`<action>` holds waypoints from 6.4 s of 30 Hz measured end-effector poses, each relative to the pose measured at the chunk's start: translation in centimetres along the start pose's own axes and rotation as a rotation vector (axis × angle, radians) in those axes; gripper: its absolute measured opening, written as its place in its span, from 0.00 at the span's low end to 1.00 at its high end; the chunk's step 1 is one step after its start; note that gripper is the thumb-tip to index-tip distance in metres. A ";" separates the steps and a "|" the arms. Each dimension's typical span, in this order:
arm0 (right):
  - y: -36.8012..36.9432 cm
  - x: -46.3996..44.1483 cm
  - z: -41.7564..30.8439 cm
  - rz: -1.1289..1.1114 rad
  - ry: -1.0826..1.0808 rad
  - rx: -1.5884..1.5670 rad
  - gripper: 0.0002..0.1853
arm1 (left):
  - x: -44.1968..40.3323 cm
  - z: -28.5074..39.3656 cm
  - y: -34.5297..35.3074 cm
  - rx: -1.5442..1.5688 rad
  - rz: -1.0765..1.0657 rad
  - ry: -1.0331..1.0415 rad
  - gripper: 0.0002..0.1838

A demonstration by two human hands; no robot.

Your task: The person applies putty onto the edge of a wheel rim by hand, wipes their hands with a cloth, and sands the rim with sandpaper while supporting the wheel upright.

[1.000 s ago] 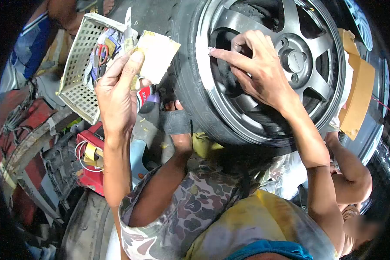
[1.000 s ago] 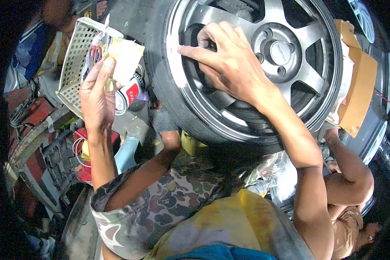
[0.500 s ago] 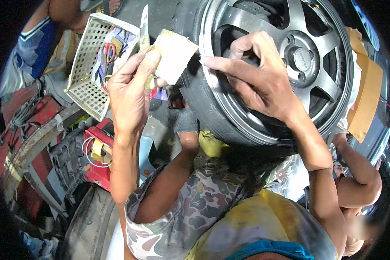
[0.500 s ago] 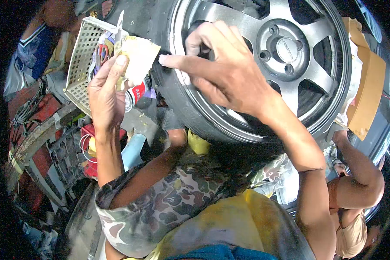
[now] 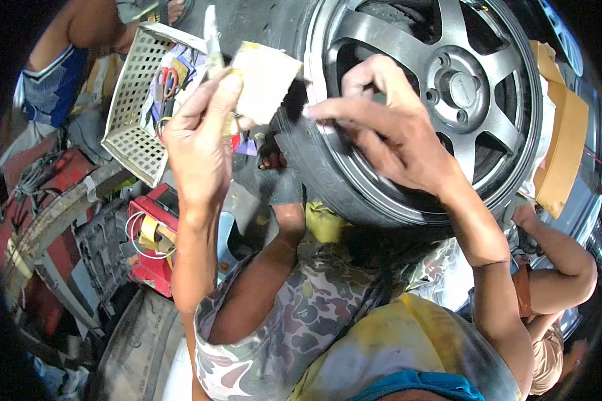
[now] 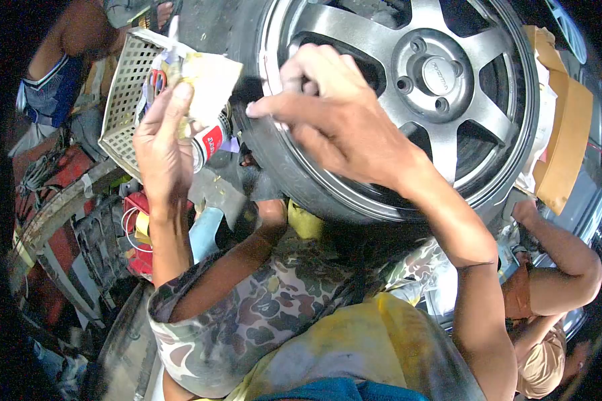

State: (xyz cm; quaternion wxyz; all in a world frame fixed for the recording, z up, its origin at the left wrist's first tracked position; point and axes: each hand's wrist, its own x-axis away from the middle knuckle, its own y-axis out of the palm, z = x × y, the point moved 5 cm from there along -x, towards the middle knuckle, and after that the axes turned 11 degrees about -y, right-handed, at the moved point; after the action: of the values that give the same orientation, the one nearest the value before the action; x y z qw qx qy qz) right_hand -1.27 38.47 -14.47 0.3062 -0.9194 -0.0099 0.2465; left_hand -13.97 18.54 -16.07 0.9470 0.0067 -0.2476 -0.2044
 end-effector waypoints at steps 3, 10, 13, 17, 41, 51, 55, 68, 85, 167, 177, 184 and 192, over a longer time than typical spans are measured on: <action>-1.1 0.9 1.7 0.057 0.046 0.130 0.23 | -0.1 0.2 -1.2 0.019 0.074 0.025 0.17; 0.9 0.7 3.5 -0.091 -0.006 0.367 0.28 | 0.1 0.3 -1.2 0.015 0.084 0.014 0.19; 1.1 0.7 3.4 -0.130 -0.021 0.424 0.30 | 0.2 0.2 -1.3 0.003 0.092 0.008 0.19; 1.0 1.3 2.4 -0.271 -0.108 0.505 0.34 | 0.3 0.3 -1.3 0.005 0.076 0.004 0.19; 1.1 1.6 1.2 -0.318 -0.227 0.539 0.28 | -0.5 -0.2 -1.5 -0.041 0.042 -0.016 0.22; -0.3 2.5 0.4 -0.128 -0.063 0.068 0.24 | -0.7 -0.1 -1.0 -0.065 0.079 -0.030 0.20; -1.7 2.8 1.4 0.024 0.103 0.161 0.25 | -0.8 -0.2 -0.8 -0.035 0.066 -0.050 0.19; -0.9 -0.9 -1.2 0.065 -0.046 0.306 0.25 | 0.0 -0.3 2.1 -0.122 -0.067 -0.059 0.18; -0.4 1.1 1.8 -0.074 -0.011 0.401 0.27 | 0.2 1.4 -0.7 -0.140 0.185 0.043 0.22; 0.6 2.0 2.9 -0.026 0.095 0.473 0.28 | -1.3 0.7 -2.3 -0.082 0.197 0.005 0.14; 1.5 1.9 1.7 -0.211 -0.069 0.585 0.27 | -1.2 0.5 -2.4 -0.066 0.153 -0.009 0.17; 0.8 1.0 2.4 -0.205 -0.140 0.581 0.23 | -1.0 0.7 -2.0 -0.106 0.162 -0.005 0.20; 0.9 -0.5 4.1 -0.147 -0.149 0.650 0.22 | -0.6 0.7 -1.8 -0.136 0.187 -0.031 0.23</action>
State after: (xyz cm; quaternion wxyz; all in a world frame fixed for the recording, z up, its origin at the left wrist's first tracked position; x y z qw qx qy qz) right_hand -3.71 39.95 -17.55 0.5986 -0.7501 -0.0195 0.2804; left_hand -15.52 17.21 -15.92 0.9563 -0.0839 -0.2473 -0.1316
